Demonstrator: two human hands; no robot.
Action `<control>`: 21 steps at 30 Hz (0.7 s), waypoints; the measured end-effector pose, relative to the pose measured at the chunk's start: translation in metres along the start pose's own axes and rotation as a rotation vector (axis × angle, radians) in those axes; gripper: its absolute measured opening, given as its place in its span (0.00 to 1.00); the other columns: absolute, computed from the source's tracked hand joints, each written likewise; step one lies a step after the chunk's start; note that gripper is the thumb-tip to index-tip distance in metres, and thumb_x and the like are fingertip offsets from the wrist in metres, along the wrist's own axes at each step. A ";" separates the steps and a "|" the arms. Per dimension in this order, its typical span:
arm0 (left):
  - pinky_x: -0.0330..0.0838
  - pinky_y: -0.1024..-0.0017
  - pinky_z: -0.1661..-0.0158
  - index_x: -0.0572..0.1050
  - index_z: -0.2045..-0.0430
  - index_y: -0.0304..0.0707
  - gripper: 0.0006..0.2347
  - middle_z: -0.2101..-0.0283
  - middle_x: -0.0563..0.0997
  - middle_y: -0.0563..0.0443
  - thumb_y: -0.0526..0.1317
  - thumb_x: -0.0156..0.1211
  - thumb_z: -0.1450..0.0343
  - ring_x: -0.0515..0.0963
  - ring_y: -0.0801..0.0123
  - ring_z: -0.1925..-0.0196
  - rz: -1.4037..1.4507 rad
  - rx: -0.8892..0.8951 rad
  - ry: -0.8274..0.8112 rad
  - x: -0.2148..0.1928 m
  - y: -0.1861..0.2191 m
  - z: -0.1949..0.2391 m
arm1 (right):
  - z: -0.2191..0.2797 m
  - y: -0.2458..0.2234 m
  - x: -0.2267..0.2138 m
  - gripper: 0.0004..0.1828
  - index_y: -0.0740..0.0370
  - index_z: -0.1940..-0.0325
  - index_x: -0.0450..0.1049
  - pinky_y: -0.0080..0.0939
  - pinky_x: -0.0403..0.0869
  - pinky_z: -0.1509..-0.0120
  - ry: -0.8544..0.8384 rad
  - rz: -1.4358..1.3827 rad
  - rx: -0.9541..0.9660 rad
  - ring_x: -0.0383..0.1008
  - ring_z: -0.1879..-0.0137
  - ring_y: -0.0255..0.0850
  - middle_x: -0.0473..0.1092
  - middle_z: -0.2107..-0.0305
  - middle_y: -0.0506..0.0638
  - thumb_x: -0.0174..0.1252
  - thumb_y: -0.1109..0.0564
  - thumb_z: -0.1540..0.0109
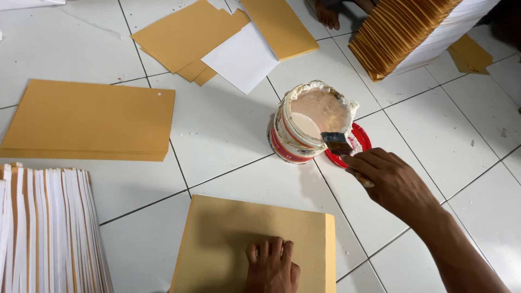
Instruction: The person sits on the floor and applies a white adhesive to the edge of a yellow paper sheet using a paintbrush. They then fold the glued edge over and wipe it with a cloth. This process is repeated for multiple sheets, which are stacked on the floor.
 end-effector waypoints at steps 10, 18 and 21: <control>0.60 0.51 0.62 0.73 0.66 0.42 0.13 0.66 0.69 0.47 0.44 0.56 0.41 0.66 0.53 0.68 -0.027 -0.022 -0.029 0.006 0.001 0.002 | 0.002 0.004 0.001 0.17 0.60 0.41 0.73 0.49 0.75 0.45 0.061 -0.104 0.018 0.75 0.51 0.51 0.76 0.52 0.50 0.53 0.63 0.34; 0.60 0.52 0.63 0.71 0.67 0.43 0.11 0.65 0.69 0.49 0.45 0.55 0.39 0.66 0.53 0.69 0.005 0.023 0.011 0.003 -0.003 0.002 | -0.004 0.001 -0.025 0.10 0.62 0.45 0.79 0.35 0.72 0.54 0.380 -0.450 0.543 0.71 0.63 0.35 0.78 0.62 0.50 0.58 0.60 0.30; 0.60 0.51 0.67 0.69 0.69 0.43 0.09 0.67 0.68 0.47 0.42 0.54 0.39 0.65 0.52 0.72 0.058 0.035 0.030 -0.004 -0.003 -0.001 | 0.005 0.016 0.009 0.13 0.63 0.45 0.77 0.35 0.72 0.59 0.475 -0.746 0.921 0.69 0.66 0.37 0.76 0.67 0.50 0.53 0.54 0.27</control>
Point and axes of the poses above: each hand's wrist, its own z-axis away from the middle knuckle, its own x-axis out of the palm, y = z × x, the point moved 4 cm from there along -z, towards the middle knuckle
